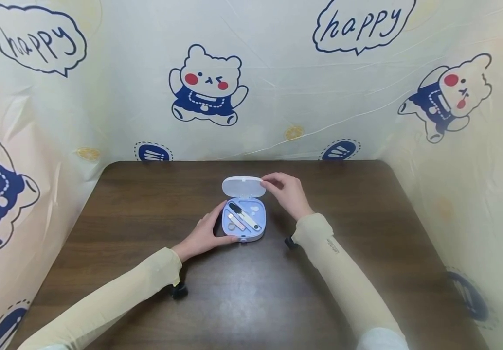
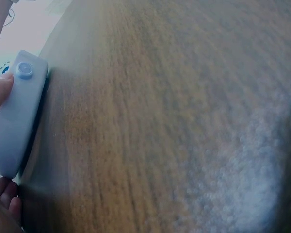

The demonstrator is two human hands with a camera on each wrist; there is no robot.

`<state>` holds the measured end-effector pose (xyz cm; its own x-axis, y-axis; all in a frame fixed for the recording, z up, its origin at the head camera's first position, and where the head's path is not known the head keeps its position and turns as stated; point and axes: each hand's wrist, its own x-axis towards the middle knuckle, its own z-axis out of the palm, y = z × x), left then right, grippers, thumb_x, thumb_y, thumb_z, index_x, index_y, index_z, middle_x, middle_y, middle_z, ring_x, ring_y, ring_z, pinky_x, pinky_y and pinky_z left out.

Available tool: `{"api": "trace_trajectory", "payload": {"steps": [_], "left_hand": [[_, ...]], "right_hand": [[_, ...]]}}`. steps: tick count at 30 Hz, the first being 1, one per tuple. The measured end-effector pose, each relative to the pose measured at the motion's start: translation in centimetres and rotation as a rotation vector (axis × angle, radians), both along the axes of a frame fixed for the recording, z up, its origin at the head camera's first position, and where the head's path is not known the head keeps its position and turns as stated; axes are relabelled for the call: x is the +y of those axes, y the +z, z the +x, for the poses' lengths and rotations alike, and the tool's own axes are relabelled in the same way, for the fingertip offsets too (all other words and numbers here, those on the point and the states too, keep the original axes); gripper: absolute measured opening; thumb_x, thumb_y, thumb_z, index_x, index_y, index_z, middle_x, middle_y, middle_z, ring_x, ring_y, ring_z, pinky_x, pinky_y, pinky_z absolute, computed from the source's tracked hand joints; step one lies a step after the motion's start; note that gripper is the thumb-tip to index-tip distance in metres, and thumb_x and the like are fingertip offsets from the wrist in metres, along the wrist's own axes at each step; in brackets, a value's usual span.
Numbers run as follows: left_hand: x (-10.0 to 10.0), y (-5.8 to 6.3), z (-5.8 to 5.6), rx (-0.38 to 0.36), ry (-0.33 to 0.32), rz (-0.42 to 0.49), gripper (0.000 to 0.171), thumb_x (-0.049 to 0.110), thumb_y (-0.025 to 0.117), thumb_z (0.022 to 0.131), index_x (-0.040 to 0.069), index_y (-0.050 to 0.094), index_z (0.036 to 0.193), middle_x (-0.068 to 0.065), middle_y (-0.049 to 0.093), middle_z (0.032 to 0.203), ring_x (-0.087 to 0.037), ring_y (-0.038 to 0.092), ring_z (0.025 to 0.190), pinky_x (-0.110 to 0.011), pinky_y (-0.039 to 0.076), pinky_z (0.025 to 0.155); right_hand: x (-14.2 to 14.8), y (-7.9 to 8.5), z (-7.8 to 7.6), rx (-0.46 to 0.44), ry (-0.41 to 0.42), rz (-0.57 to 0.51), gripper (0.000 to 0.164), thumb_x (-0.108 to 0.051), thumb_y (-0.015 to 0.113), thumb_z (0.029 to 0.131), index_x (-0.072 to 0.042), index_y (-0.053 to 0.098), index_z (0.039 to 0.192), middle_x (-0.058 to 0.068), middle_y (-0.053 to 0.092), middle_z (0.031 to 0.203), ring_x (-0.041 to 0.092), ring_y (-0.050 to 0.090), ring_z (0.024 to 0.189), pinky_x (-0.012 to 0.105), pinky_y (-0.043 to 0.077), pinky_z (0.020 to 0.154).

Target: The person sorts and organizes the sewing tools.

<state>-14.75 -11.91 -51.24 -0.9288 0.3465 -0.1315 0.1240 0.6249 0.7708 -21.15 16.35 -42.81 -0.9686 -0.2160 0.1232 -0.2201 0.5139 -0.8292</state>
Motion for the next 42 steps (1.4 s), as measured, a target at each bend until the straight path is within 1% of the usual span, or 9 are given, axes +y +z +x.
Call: {"api": "trace_trajectory", "payload": {"steps": [4,10,13,17,21,26,33,37,42], "left_hand": [[0.0,0.1,0.0,0.007,-0.003,-0.002,0.118,0.064,0.081,0.081,0.025,0.012,0.169,-0.003,0.026,0.171,-0.031,0.03,0.153,-0.059,0.019,0.122],[0.1,0.2,-0.1,0.011,-0.008,-0.007,0.117,0.06,0.082,0.083,0.022,0.013,0.169,-0.004,0.027,0.171,-0.031,0.03,0.153,-0.058,0.02,0.122],[0.1,0.2,0.0,0.011,-0.007,-0.014,0.117,0.059,0.082,0.083,0.021,0.013,0.169,-0.005,0.027,0.171,-0.032,0.03,0.153,-0.058,0.02,0.122],[0.2,0.3,0.1,0.003,-0.005,-0.016,0.117,0.059,0.082,0.083,0.021,0.012,0.169,-0.005,0.026,0.171,-0.031,0.029,0.154,-0.058,0.018,0.123],[0.1,0.5,0.3,-0.004,0.003,-0.011,0.118,0.058,0.083,0.083,0.02,0.011,0.169,-0.005,0.025,0.171,-0.031,0.029,0.154,-0.057,0.018,0.123],[0.2,0.5,0.2,0.022,0.013,-0.006,0.118,0.058,0.085,0.081,0.015,0.017,0.168,-0.009,0.03,0.169,-0.034,0.032,0.152,-0.059,0.021,0.121],[0.1,0.2,0.0,0.049,-0.006,-0.001,0.117,0.055,0.086,0.08,0.015,0.02,0.167,-0.009,0.032,0.168,-0.034,0.034,0.15,-0.06,0.022,0.12],[0.0,0.1,0.0,0.047,-0.017,-0.005,0.117,0.056,0.086,0.08,0.015,0.02,0.167,-0.008,0.032,0.168,-0.033,0.034,0.15,-0.061,0.022,0.12],[0.0,0.2,0.0,0.044,-0.015,-0.007,0.117,0.056,0.086,0.08,0.015,0.02,0.167,-0.009,0.032,0.168,-0.033,0.035,0.149,-0.06,0.023,0.12]], "right_hand": [[0.4,0.2,0.4,-0.008,0.036,0.009,0.023,-0.028,0.074,0.099,-0.016,0.076,0.119,0.004,0.074,0.117,0.023,0.068,0.103,0.045,0.056,0.095],[1.0,0.0,0.9,0.013,0.097,0.037,0.021,-0.024,0.077,0.096,-0.017,0.077,0.116,0.001,0.074,0.114,0.022,0.066,0.1,0.044,0.056,0.092],[1.3,-0.1,1.2,0.017,0.135,0.05,0.02,-0.022,0.078,0.095,-0.018,0.077,0.115,-0.001,0.073,0.113,0.02,0.065,0.101,0.044,0.055,0.094],[1.6,-0.3,1.6,0.032,0.189,0.064,0.021,-0.018,0.08,0.094,-0.019,0.077,0.115,-0.002,0.072,0.112,0.02,0.065,0.101,0.048,0.055,0.096],[1.7,-0.6,2.0,0.092,0.247,0.069,0.022,-0.014,0.079,0.094,-0.019,0.077,0.115,-0.002,0.072,0.113,0.021,0.065,0.101,0.054,0.054,0.096],[1.9,-1.1,2.3,0.168,0.314,0.096,0.026,-0.013,0.08,0.093,-0.015,0.076,0.118,0.001,0.072,0.117,0.026,0.066,0.105,0.053,0.055,0.095],[2.1,-1.7,3.1,0.177,0.354,0.149,0.029,-0.014,0.082,0.091,-0.017,0.075,0.119,-0.001,0.071,0.119,0.023,0.065,0.108,0.053,0.055,0.097],[2.1,-1.8,3.6,0.188,0.374,0.196,0.033,-0.016,0.083,0.09,-0.018,0.074,0.122,-0.001,0.069,0.123,0.022,0.065,0.112,0.048,0.055,0.099],[2.1,-2.1,4.0,0.184,0.379,0.24,0.037,-0.019,0.083,0.09,-0.021,0.074,0.126,-0.001,0.067,0.127,0.019,0.063,0.117,0.044,0.053,0.102]]}}
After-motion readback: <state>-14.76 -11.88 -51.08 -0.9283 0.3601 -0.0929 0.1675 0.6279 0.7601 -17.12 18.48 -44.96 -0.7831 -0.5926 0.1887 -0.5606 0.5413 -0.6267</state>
